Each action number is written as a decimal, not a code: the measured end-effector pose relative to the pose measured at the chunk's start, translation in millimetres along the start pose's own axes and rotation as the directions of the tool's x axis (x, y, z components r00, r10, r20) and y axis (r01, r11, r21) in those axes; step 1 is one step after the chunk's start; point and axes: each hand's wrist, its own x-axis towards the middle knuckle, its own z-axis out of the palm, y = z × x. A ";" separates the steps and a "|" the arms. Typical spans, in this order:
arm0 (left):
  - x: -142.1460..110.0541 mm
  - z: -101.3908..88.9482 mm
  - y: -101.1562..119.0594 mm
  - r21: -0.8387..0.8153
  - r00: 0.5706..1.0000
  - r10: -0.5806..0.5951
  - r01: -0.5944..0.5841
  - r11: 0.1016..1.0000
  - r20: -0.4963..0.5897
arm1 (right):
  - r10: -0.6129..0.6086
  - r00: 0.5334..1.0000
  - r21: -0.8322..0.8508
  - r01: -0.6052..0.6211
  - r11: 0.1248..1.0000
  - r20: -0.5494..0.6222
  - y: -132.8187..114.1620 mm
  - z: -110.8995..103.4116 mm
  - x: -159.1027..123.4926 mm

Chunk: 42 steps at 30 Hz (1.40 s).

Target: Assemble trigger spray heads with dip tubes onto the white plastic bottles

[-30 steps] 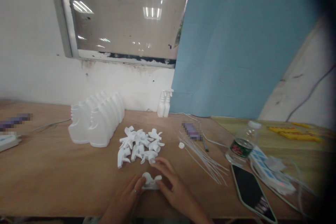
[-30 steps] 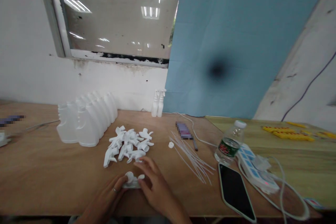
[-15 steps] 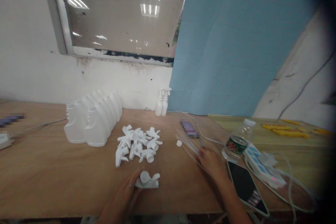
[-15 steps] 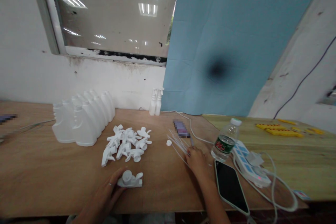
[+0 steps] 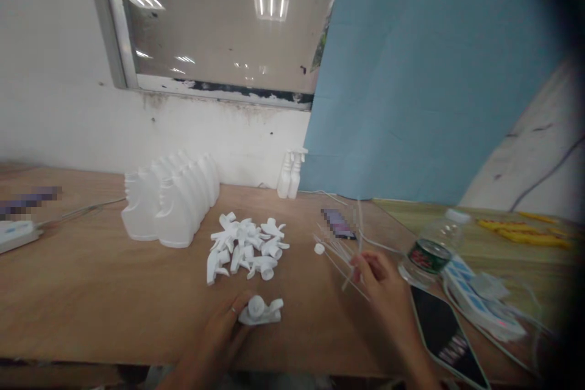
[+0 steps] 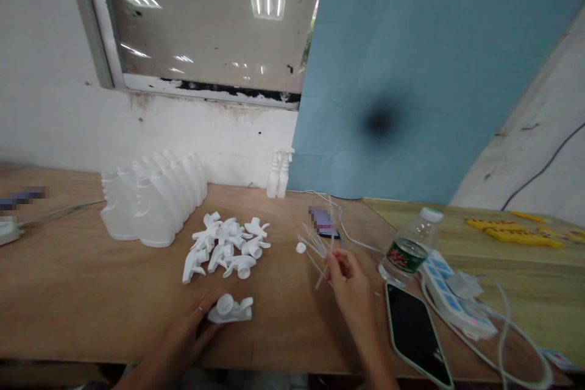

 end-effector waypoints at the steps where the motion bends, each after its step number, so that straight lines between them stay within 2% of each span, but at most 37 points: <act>1: -0.3 -0.9 -0.5 0.007 1.000 0.001 -0.001 1.000 0.010 | 0.017 0.997 0.125 -0.027 0.992 0.081 -10.9 7.4 -9.1; 3: -1.4 -2.2 -0.9 0.017 1.000 0.011 -0.011 1.000 0.027 | -0.009 0.968 0.299 -0.069 0.952 0.252 -26.2 26.5 -27.7; 4: -2.0 -2.8 -0.8 0.020 0.999 0.022 -0.022 1.000 0.032 | -0.035 0.944 0.334 -0.081 0.939 0.327 -29.7 36.9 -36.0; 7: -3.3 -4.1 1.3 0.029 0.998 0.041 -0.042 0.999 0.042 | -0.102 0.869 0.296 -0.053 0.954 0.484 -27.3 62.9 -52.0; 10: -3.4 -5.3 4.4 0.039 0.998 0.043 -0.044 0.998 0.044 | -0.114 0.818 0.224 -0.018 0.974 0.564 -22.9 72.7 -54.5; 13: -3.0 -6.1 6.5 0.044 0.998 0.039 -0.042 0.998 0.050 | -0.108 0.818 0.220 -0.023 0.975 0.565 -35.1 71.7 -52.6; 16: -2.5 -7.0 7.5 0.036 0.997 0.062 -0.064 0.997 0.045 | -0.137 0.821 0.283 -0.031 0.959 0.555 -61.2 73.1 -54.4; 19: -1.0 -8.2 8.0 0.023 0.993 0.114 -0.115 0.993 0.041 | -0.215 0.774 0.332 0.006 0.943 0.596 -85.1 80.9 -59.4; 22: 1.3 -8.2 6.6 0.028 0.989 0.143 -0.144 0.989 0.040 | -0.276 0.736 0.313 0.091 0.945 0.618 -97.2 89.3 -63.9; 25: 2.8 -5.2 1.3 0.030 0.986 0.156 -0.158 0.987 0.067 | -0.286 0.720 0.286 0.127 0.950 0.633 -99.1 93.3 -66.1; 28: 2.0 0.0 -5.6 0.022 0.982 0.174 -0.177 0.984 0.077 | -0.289 0.723 0.278 0.140 0.950 0.627 -96.9 93.5 -66.5; 32: -1.3 4.1 -9.0 0.019 0.988 0.144 -0.145 0.989 0.061 | -0.305 0.718 0.283 0.155 0.946 0.626 -95.9 92.2 -66.4; 37: -1.8 0.3 -2.6 0.013 0.991 0.101 -0.102 0.995 0.093 | -0.318 0.705 0.246 0.205 0.947 0.634 -96.0 91.2 -68.6; 42: 1.4 -8.6 11.0 -0.011 0.990 0.072 -0.071 0.997 0.120 | -0.342 0.717 0.224 0.258 0.940 0.607 -91.7 96.5 -72.2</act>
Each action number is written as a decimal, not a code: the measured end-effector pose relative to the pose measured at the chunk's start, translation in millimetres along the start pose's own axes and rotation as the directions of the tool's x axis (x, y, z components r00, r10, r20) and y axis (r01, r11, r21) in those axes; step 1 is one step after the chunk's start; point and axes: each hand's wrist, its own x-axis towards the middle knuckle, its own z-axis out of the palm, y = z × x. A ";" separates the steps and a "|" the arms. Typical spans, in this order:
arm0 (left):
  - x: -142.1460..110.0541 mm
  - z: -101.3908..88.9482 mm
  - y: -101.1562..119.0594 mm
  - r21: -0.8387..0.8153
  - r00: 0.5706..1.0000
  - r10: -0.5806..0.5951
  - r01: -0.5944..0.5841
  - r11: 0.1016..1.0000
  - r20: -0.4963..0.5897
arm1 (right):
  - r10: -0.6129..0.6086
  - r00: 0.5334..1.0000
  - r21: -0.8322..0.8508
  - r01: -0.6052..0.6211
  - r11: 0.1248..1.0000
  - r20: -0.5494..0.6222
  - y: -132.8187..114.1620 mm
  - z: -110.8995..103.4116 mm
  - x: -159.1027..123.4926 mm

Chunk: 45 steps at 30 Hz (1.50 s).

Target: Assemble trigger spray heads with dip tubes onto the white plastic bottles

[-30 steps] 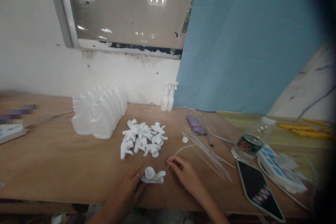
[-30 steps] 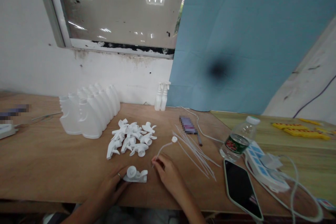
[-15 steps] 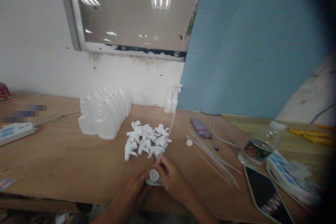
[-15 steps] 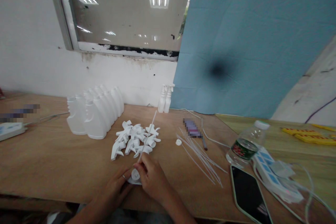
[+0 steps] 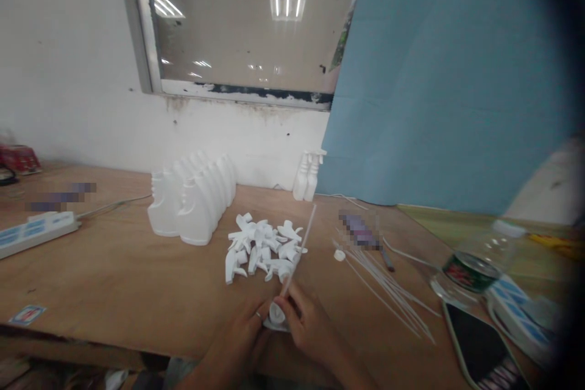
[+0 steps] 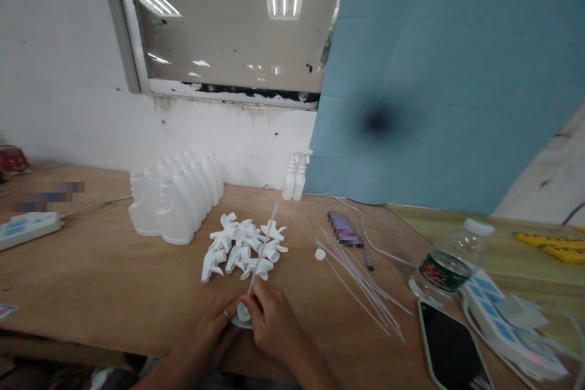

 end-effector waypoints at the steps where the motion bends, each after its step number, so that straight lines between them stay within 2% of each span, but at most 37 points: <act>1: 0.5 -1.9 3.1 -0.011 1.000 -0.008 0.008 1.000 0.003 | -0.003 1.000 -0.002 0.003 1.000 -0.004 0.8 1.6 0.5; 7: 1.7 -8.4 13.8 -0.055 1.000 0.011 -0.012 0.998 -0.017 | -0.021 1.000 0.016 0.021 1.000 0.000 2.3 7.8 2.9; 14: 1.8 -6.7 10.7 -0.035 1.000 0.021 -0.022 0.999 -0.009 | -0.018 1.000 0.110 0.016 0.994 0.012 11.0 9.9 -1.3; 20: 1.6 -1.9 4.2 0.009 1.000 0.006 -0.006 1.000 0.011 | -0.058 0.998 0.088 0.059 0.994 -0.007 15.5 13.9 -3.4; 28: 3.5 -12.2 17.0 -0.042 1.000 0.007 -0.006 0.999 0.018 | -0.057 0.998 0.046 0.058 0.997 -0.014 14.7 16.9 -8.5; 33: 0.4 -9.8 9.0 -0.112 0.999 0.050 -0.050 0.992 -0.003 | -0.005 0.997 0.151 0.016 0.988 -0.072 19.1 15.6 -7.0; 36: 0.6 -6.3 3.1 -0.172 1.000 0.003 -0.008 0.985 -0.028 | -0.011 0.989 0.269 0.052 0.962 -0.149 25.4 10.6 -9.1; 38: 3.7 -4.5 2.4 -0.239 0.996 -0.065 0.048 0.970 -0.062 | 0.018 0.985 0.363 0.046 0.931 -0.172 30.9 7.1 -11.9; 40: 9.0 -4.9 5.8 -0.351 0.988 -0.126 0.087 0.932 -0.091 | 0.085 0.987 0.419 -0.020 0.908 -0.138 36.1 4.7 -15.1; 43: 18.5 -13.6 18.7 -0.485 0.984 -0.126 0.051 0.873 -0.123 | 0.214 0.974 0.474 -0.152 0.867 -0.079 38.9 2.1 -19.3; 45: 24.6 -25.2 31.5 -0.471 0.989 -0.087 0.020 0.882 -0.120 | 0.284 0.957 0.580 -0.202 0.789 -0.052 36.0 -0.4 -21.2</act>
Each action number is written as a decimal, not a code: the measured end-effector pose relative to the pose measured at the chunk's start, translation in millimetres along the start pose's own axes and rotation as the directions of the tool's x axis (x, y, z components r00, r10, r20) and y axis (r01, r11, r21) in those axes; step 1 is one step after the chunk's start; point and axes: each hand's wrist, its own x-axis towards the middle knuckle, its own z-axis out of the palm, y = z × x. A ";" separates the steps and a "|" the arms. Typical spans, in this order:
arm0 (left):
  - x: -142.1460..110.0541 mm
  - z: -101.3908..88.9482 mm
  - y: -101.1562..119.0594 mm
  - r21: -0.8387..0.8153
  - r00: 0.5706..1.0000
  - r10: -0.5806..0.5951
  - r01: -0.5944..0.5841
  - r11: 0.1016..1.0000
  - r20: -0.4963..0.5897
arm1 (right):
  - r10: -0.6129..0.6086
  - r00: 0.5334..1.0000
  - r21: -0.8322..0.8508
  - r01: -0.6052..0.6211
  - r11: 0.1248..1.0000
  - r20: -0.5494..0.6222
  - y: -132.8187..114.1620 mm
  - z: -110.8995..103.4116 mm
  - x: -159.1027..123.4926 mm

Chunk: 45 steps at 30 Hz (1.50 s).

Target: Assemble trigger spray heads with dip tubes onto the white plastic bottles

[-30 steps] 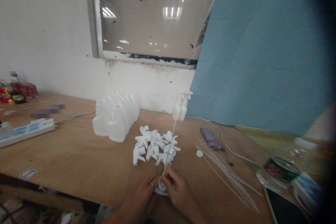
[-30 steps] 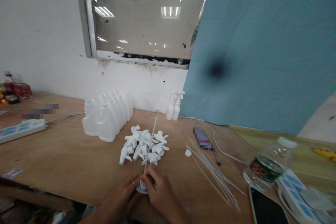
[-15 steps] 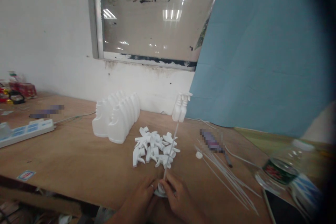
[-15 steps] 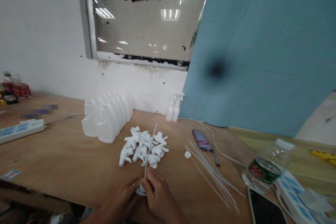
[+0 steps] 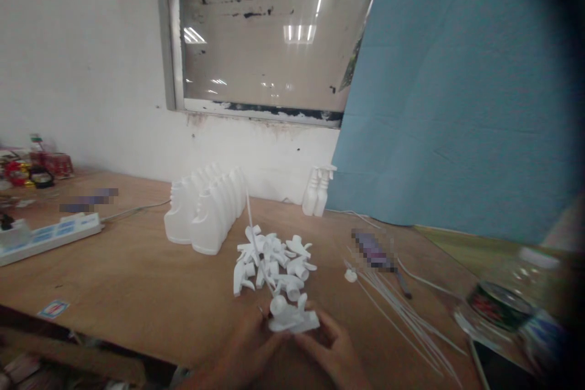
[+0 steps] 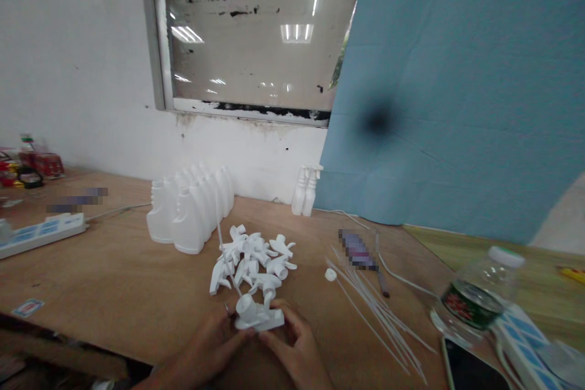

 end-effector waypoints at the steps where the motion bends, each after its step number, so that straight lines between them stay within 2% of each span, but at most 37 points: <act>1: 3.1 -2.2 9.5 0.034 1.000 0.017 -0.017 0.999 0.017 | 0.032 0.999 0.066 -0.032 0.997 -0.004 -2.9 -0.1 -1.3; 5: 15.6 -9.3 42.7 0.197 0.995 0.089 -0.097 0.976 0.049 | 0.093 0.993 0.186 -0.078 0.979 -0.071 -11.5 -0.2 -4.2; 9: 29.4 -25.0 51.7 0.353 0.984 0.130 -0.165 0.921 0.122 | 0.023 0.971 0.234 0.034 0.972 -0.238 -1.5 -6.2 -0.4; 10: 33.4 -34.2 49.7 0.380 0.984 0.150 -0.176 0.908 0.098 | 0.007 0.956 0.248 0.069 0.966 -0.293 1.7 -9.5 1.5; 12: 42.1 -60.3 41.9 0.457 0.975 0.215 -0.163 0.874 -0.063 | -0.008 0.899 0.265 0.137 0.954 -0.437 3.3 -18.0 6.1; 13: 46.5 -76.5 36.5 0.522 0.949 0.257 -0.128 0.843 -0.182 | -0.020 0.852 0.259 0.181 0.949 -0.523 0.7 -23.0 8.5; 15: 54.5 -111.4 24.2 0.644 0.844 0.351 -0.009 0.765 -0.405 | -0.082 0.731 0.207 0.296 0.932 -0.678 -12.0 -34.0 13.3; 16: 57.9 -128.2 17.9 0.682 0.784 0.380 0.073 0.728 -0.490 | -0.131 0.665 0.157 0.355 0.922 -0.736 -21.3 -39.8 15.5; 18: 63.7 -155.8 6.2 0.724 0.681 0.428 0.220 0.654 -0.594 | -0.229 0.582 0.030 0.401 0.916 -0.780 -42.6 -51.1 19.3; 19: 66.2 -165.6 1.2 0.728 0.642 0.441 0.283 0.624 -0.628 | -0.257 0.593 -0.029 0.365 0.931 -0.763 -53.1 -56.2 20.9; 21: 70.7 -176.7 -6.6 0.716 0.605 0.425 0.388 0.581 -0.673 | -0.267 0.732 -0.112 0.255 0.961 -0.627 -71.0 -63.4 23.6; 22: 72.8 -178.6 -9.4 0.701 0.600 0.399 0.432 0.568 -0.693 | -0.265 0.786 -0.131 0.231 0.964 -0.558 -77.8 -65.0 24.6; 23: 74.7 -178.6 -11.5 0.684 0.601 0.366 0.469 0.559 -0.711 | -0.269 0.817 -0.139 0.230 0.963 -0.510 -82.9 -65.0 25.4; 24: 76.2 -177.3 -13.2 0.667 0.604 0.331 0.498 0.554 -0.725 | -0.287 0.816 -0.136 0.254 0.958 -0.501 -86.6 -63.6 25.8; 27: 78.1 -170.3 -18.1 0.653 0.626 0.267 0.536 0.535 -0.733 | -0.354 0.719 -0.119 0.357 0.927 -0.599 -90.9 -56.4 25.3; 29: 77.1 -166.0 -23.5 0.662 0.645 0.251 0.538 0.522 -0.722 | -0.374 0.678 -0.094 0.412 0.906 -0.633 -90.9 -53.5 23.9; 34: 72.3 -161.6 -41.9 0.657 0.666 0.207 0.544 0.522 -0.717 | -0.318 0.717 0.089 0.467 0.880 -0.620 -93.1 -58.5 22.3; 37: 70.3 -161.5 -47.2 0.662 0.688 0.206 0.504 0.554 -0.696 | -0.305 0.722 0.187 0.515 0.837 -0.622 -96.9 -61.5 24.3; 42: 69.9 -163.1 -55.9 0.668 0.682 0.238 0.478 0.570 -0.692 | -0.298 0.729 0.223 0.524 0.822 -0.617 -98.7 -63.6 26.8; 45: 70.5 -167.4 -64.1 0.686 0.702 0.240 0.465 0.559 -0.671 | -0.287 0.727 0.222 0.517 0.827 -0.625 -97.7 -65.8 27.1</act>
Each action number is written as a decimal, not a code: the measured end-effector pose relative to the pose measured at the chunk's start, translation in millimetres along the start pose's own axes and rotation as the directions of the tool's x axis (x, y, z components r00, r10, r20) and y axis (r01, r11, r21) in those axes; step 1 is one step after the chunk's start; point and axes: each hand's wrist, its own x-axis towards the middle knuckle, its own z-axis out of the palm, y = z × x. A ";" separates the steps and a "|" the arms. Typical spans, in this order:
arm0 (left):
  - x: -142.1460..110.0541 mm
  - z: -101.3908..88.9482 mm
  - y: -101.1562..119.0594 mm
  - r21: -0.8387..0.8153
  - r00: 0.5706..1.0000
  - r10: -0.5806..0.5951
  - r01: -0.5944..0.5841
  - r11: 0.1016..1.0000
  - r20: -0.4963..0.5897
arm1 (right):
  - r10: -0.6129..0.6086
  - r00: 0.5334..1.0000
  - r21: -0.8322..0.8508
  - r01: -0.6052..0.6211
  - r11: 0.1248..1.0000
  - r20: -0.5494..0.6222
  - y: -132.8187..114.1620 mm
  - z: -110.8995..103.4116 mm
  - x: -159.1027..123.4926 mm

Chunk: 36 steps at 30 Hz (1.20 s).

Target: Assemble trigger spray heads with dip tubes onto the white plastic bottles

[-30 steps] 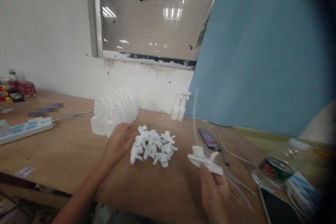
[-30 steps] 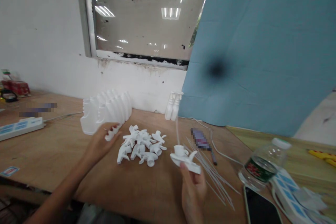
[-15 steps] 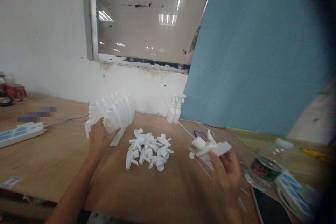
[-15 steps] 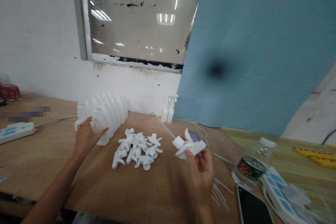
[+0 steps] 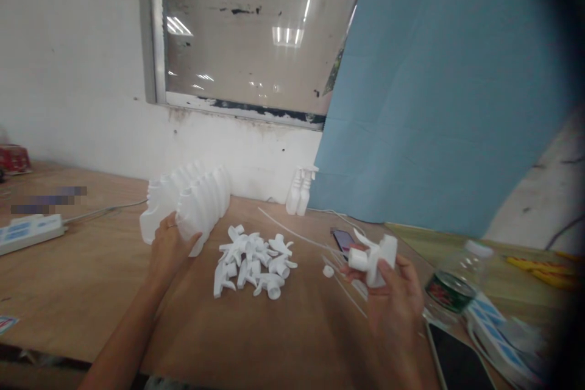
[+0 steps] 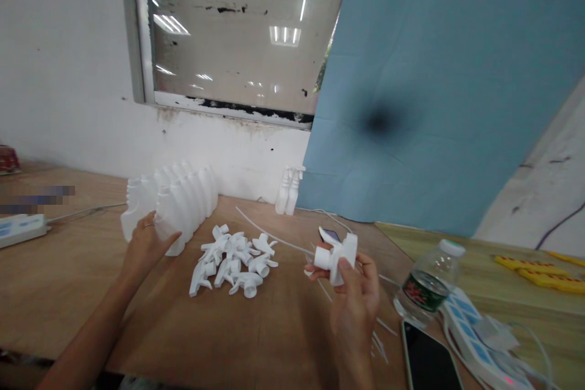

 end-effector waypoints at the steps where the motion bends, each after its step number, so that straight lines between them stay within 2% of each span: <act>1: 1.0 0.3 -1.6 -0.011 1.000 0.018 -0.018 1.000 0.000 | -0.002 1.000 0.000 0.002 1.000 -0.004 0.0 -0.4 0.5; 3: 3.6 -3.9 -1.0 -0.046 0.996 0.088 -0.089 0.995 -0.022 | -0.007 1.000 0.007 0.007 1.000 -0.009 -0.4 -0.5 1.6; 5: 5.6 -15.4 6.8 -0.081 0.975 0.217 -0.220 0.972 -0.049 | -0.004 1.000 0.026 0.005 1.000 -0.008 -2.1 0.0 2.5; 9: 1.7 -49.4 38.2 -0.092 0.872 0.488 -0.488 0.868 -0.024 | -0.034 0.997 0.065 0.038 0.997 -0.063 -8.9 -1.9 4.4; 12: -6.2 -67.4 59.1 -0.086 0.807 0.590 -0.588 0.804 -0.001 | -0.086 0.989 0.095 0.097 0.991 -0.117 -14.5 -7.3 6.9; 14: -9.8 -71.3 65.7 -0.090 0.769 0.640 -0.637 0.766 0.000 | -0.091 0.986 0.113 0.107 0.988 -0.142 -17.9 -11.4 9.2; 17: -10.5 -69.6 65.7 -0.090 0.731 0.682 -0.679 0.729 0.006 | -0.083 0.979 0.120 0.107 0.987 -0.188 -22.6 -16.4 12.0; 24: -7.1 -66.1 58.7 -0.051 0.729 0.683 -0.681 0.730 0.039 | -0.066 0.967 0.143 0.103 0.984 -0.244 -28.1 -17.8 11.8; 36: -12.0 -69.4 65.2 -0.066 0.694 0.717 -0.714 0.697 0.071 | -0.006 0.984 0.144 0.032 0.989 -0.179 -23.2 -11.9 6.6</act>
